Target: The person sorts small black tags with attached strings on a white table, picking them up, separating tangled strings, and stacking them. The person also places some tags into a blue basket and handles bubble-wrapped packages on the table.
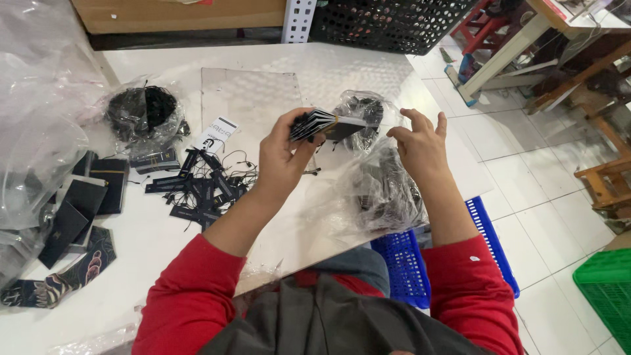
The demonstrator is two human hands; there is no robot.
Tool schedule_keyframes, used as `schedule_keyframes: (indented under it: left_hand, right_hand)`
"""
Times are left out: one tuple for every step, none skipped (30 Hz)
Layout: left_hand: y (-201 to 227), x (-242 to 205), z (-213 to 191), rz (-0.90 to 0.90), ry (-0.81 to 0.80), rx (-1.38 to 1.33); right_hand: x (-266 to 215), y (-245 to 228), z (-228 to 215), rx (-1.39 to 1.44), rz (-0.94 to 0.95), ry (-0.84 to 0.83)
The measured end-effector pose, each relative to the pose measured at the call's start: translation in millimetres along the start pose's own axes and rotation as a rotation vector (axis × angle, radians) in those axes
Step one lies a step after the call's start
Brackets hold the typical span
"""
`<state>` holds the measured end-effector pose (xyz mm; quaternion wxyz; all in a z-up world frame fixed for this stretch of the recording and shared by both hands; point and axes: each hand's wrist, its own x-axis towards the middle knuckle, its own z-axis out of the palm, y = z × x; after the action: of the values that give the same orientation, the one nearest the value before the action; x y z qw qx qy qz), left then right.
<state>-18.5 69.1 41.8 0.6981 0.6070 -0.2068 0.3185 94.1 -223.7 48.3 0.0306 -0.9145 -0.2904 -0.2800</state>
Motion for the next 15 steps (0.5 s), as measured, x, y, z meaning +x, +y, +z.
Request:
schedule_keyframes:
  left_hand:
    - [-10.0, 0.7, 9.2, -0.082, -0.001, 0.005]
    - [-20.6, 2.3, 20.4, -0.162, -0.007, 0.011]
    - [-31.5, 3.6, 31.0, -0.241, -0.013, 0.017]
    - [-43.2, 3.8, 41.3, -0.167, -0.069, 0.05]
    - [-55.5, 3.9, 50.8, -0.094, -0.126, 0.082]
    - [-68.4, 5.3, 59.6, -0.016, -0.18, 0.114]
    - [-81.1, 7.5, 67.3, 0.049, -0.198, 0.237]
    - [-93.2, 12.4, 74.6, 0.118, -0.214, 0.361]
    - [-103.7, 18.7, 81.1, 0.188, -0.228, 0.485]
    - [-112.5, 26.5, 86.3, 0.197, -0.301, 0.583]
    - [-119.0, 35.9, 92.0, 0.208, -0.373, 0.68]
    - [-123.2, 45.5, 97.1, 0.218, -0.447, 0.777]
    - [-124.8, 55.6, 104.8, 0.194, -0.534, 0.855]
    - [-123.5, 64.8, 114.5, 0.167, -0.62, 0.93]
    - [-120.1, 74.1, 120.2, 0.14, -0.706, 1.006]
  right_hand:
    - [-1.8, 0.3, -4.9, 0.041, 0.006, 0.014]
    - [-2.2, 0.0, -9.0, 0.079, 0.028, 0.01]
    - [-1.6, -0.6, -11.9, 0.116, 0.05, 0.007]
    - [-1.7, -0.7, -14.6, 0.152, 0.071, 0.001]
    - [-1.9, -1.4, -16.3, 0.171, 0.06, 0.024]
    - [-0.7, -1.6, -17.5, 0.189, 0.044, 0.049]
    - [-1.0, -1.7, -19.0, 0.206, 0.029, 0.075]
    - [-0.7, -1.0, -20.5, 0.21, 0.028, 0.089]
    - [-0.9, 0.2, -21.9, 0.214, 0.026, 0.103]
    - [-1.9, 1.3, -22.3, 0.22, 0.027, 0.118]
    - [-2.4, 2.7, -21.8, 0.225, 0.029, 0.126]
    - [-2.9, 4.7, -20.4, 0.23, 0.033, 0.133]
    - [-3.0, 8.0, -19.0, 0.235, 0.036, 0.141]
    - [-2.6, 13.3, -18.3, 0.252, 0.055, 0.161]
    - [-0.9, 20.7, -17.8, 0.268, 0.073, 0.181]
